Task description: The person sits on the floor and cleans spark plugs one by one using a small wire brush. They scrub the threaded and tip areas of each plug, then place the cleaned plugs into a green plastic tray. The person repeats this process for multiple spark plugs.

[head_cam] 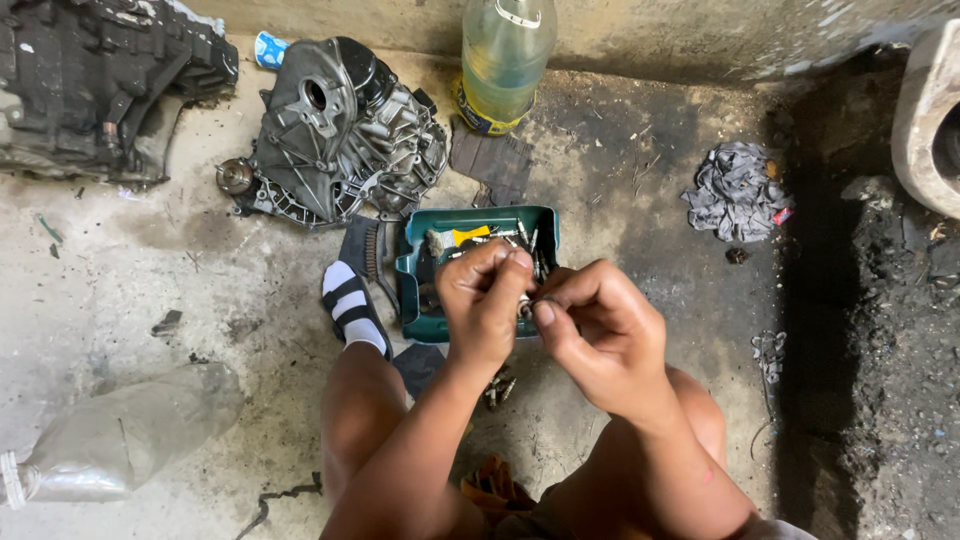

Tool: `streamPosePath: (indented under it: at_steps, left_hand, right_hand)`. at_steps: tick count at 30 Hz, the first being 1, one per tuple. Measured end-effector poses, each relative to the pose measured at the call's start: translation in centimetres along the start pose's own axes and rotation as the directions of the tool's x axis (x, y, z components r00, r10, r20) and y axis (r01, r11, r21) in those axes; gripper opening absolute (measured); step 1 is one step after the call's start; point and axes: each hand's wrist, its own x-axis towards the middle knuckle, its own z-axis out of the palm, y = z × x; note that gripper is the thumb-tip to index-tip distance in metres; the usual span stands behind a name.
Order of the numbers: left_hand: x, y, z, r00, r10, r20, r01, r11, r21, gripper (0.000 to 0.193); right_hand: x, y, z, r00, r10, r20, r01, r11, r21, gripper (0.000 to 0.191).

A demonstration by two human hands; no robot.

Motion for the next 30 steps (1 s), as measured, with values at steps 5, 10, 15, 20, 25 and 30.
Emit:
streamPosePath:
  at_steps: [5,10,15,20,25,30]
  left_hand:
    - [-0.3,0.2,0.0,1.0,0.01,0.018,-0.009,0.999,-0.044,0.032]
    - [0.0,0.5,0.1,0.997,-0.078,0.002,0.077,0.982,-0.17,0.029]
    - [0.1,0.9,0.2,0.998,-0.066,0.008,0.067,0.988,-0.141,0.03]
    - [0.2,1.0,0.4,0.999,-0.051,0.005,0.052,0.991,-0.12,0.032]
    - [0.1,1.1,1.1,0.997,-0.077,0.021,0.079,0.976,-0.203,0.037]
    - [0.2,1.4,1.6,0.997,-0.074,-0.006,0.072,0.987,-0.145,0.04]
  right_hand:
    - [0.0,-0.1,-0.1,1.0,-0.014,0.013,0.014,1.0,-0.008,0.013]
    - [0.3,-0.1,-0.2,0.999,0.007,0.042,-0.011,0.997,0.079,0.012]
    - [0.6,-0.1,-0.1,0.999,-0.016,0.042,0.013,0.997,0.071,0.009]
    - [0.6,-0.1,0.3,0.998,-0.053,0.03,0.053,0.999,-0.005,0.007]
    - [0.5,-0.3,0.4,0.996,-0.091,0.027,0.093,0.992,-0.09,0.007]
    - [0.5,-0.6,0.4,0.991,-0.133,0.029,0.136,0.98,-0.143,0.009]
